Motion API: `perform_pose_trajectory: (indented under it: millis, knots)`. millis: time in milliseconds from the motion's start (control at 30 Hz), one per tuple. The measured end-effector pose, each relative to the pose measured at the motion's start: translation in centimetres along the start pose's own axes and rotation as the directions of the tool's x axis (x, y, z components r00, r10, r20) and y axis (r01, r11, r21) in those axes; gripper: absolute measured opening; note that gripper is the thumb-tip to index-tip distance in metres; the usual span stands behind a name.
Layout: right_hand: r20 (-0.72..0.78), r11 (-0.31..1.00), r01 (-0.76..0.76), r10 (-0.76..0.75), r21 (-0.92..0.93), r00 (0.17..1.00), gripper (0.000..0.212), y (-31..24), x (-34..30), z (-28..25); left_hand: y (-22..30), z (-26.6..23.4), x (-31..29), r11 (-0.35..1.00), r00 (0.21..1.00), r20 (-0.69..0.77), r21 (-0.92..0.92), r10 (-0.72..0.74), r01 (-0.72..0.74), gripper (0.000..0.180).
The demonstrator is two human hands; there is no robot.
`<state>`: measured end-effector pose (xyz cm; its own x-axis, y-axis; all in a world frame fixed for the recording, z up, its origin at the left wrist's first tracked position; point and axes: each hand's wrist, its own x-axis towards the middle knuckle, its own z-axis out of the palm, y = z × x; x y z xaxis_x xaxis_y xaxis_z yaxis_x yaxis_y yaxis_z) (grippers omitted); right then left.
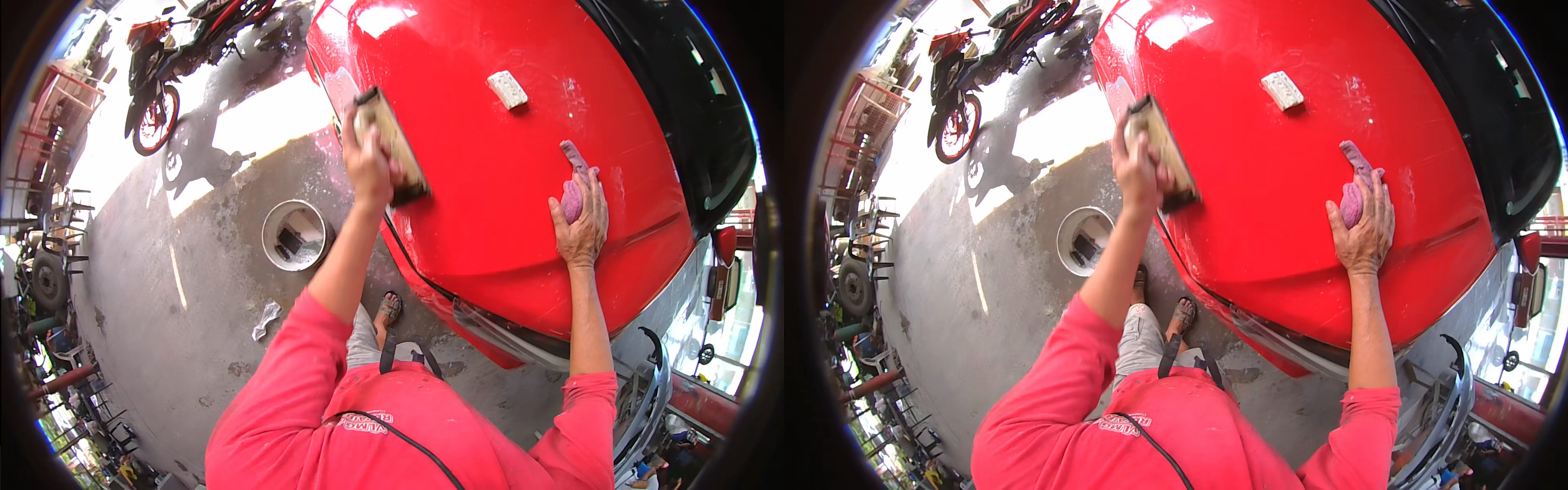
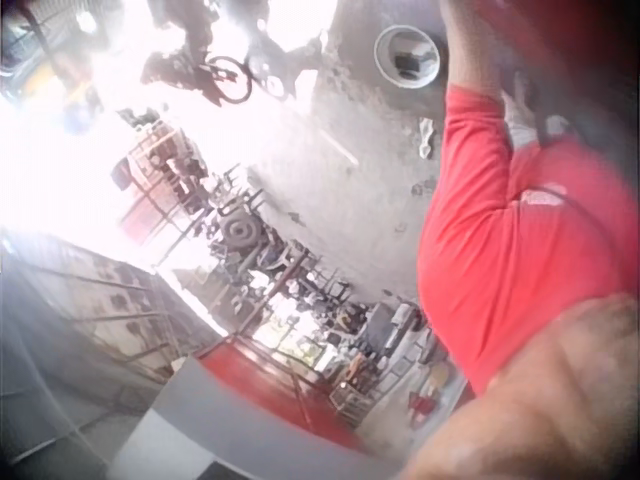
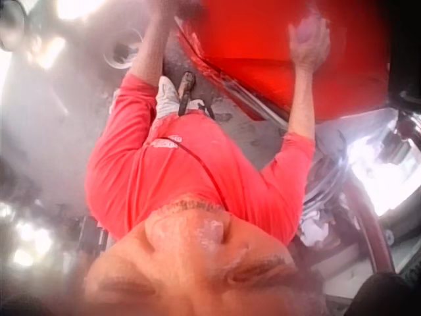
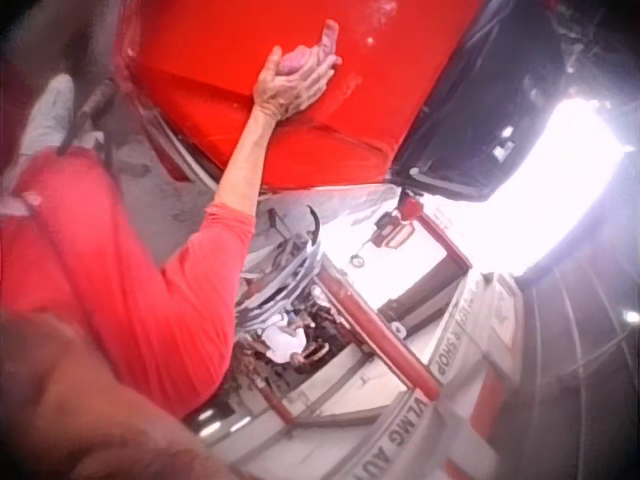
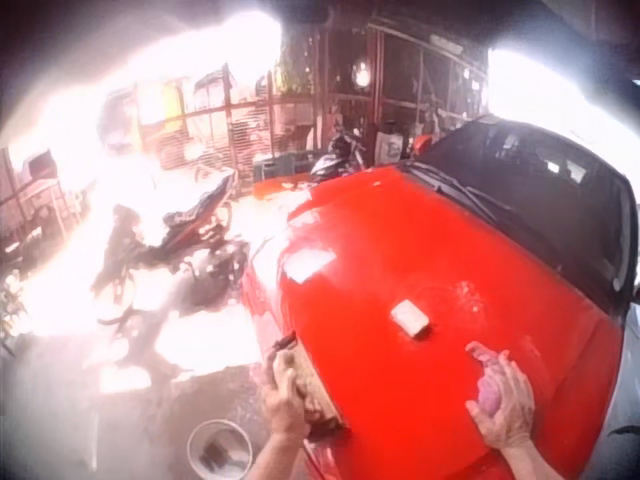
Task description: The person sands a white patch on the red car hood using a sanding block and a sponge, repeatedly dipping the sponge into a bucket of water. The person wipes the sanded area with a cloth and continues sanding the same region.
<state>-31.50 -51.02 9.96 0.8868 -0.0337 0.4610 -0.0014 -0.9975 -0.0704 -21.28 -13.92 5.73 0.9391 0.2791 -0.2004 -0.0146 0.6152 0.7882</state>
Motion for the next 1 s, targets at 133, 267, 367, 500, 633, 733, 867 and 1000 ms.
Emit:
perform_pose_trajectory:
  millis: [133,267,367,500,633,733,867,1000]
  knots:
    - [0.005,0.999,0.025,-0.025,0.022,1.000,0.077,-0.8,1.3,0.9,2.3,2.2,8.6,0.982,0.990,0.044,0.127,0.134,-0.138,0.058]
    - [0.028,0.998,-0.046,0.047,-0.036,0.998,0.076,0.3,-0.4,-0.1,-2.9,-3.7,-5.7,0.999,0.996,0.075,-0.010,-0.040,0.041,0.059]
    - [0.012,0.997,-0.041,0.042,-0.061,0.999,0.076,-0.2,-0.2,0.0,-4.9,-6.6,-11.5,0.997,0.997,0.058,-0.056,-0.055,0.058,0.062]
    - [-0.066,0.998,0.065,-0.065,-0.016,0.996,0.074,0.0,0.7,1.1,0.3,0.8,0.8,0.998,0.996,0.083,0.054,0.017,-0.022,0.057]
    - [-0.074,0.995,0.077,-0.073,0.056,0.995,0.069,0.1,1.3,1.2,0.4,2.2,4.5,0.982,0.974,0.178,0.098,0.141,-0.160,0.057]
    - [-0.046,0.999,0.042,-0.042,-0.003,0.998,0.070,1.1,0.4,0.8,-2.9,-3.6,-7.8,0.999,0.983,0.185,0.040,-0.006,-0.001,0.061]
    - [-0.063,0.999,0.034,-0.035,-0.016,0.997,0.072,1.4,0.6,0.9,-5.3,-8.3,-13.8,0.997,0.979,0.198,0.076,-0.046,0.031,0.065]
    - [-0.057,0.999,0.039,-0.039,-0.003,0.998,0.073,0.3,1.0,1.2,0.2,-0.1,1.1,0.995,0.993,0.076,0.046,0.090,-0.094,0.058]
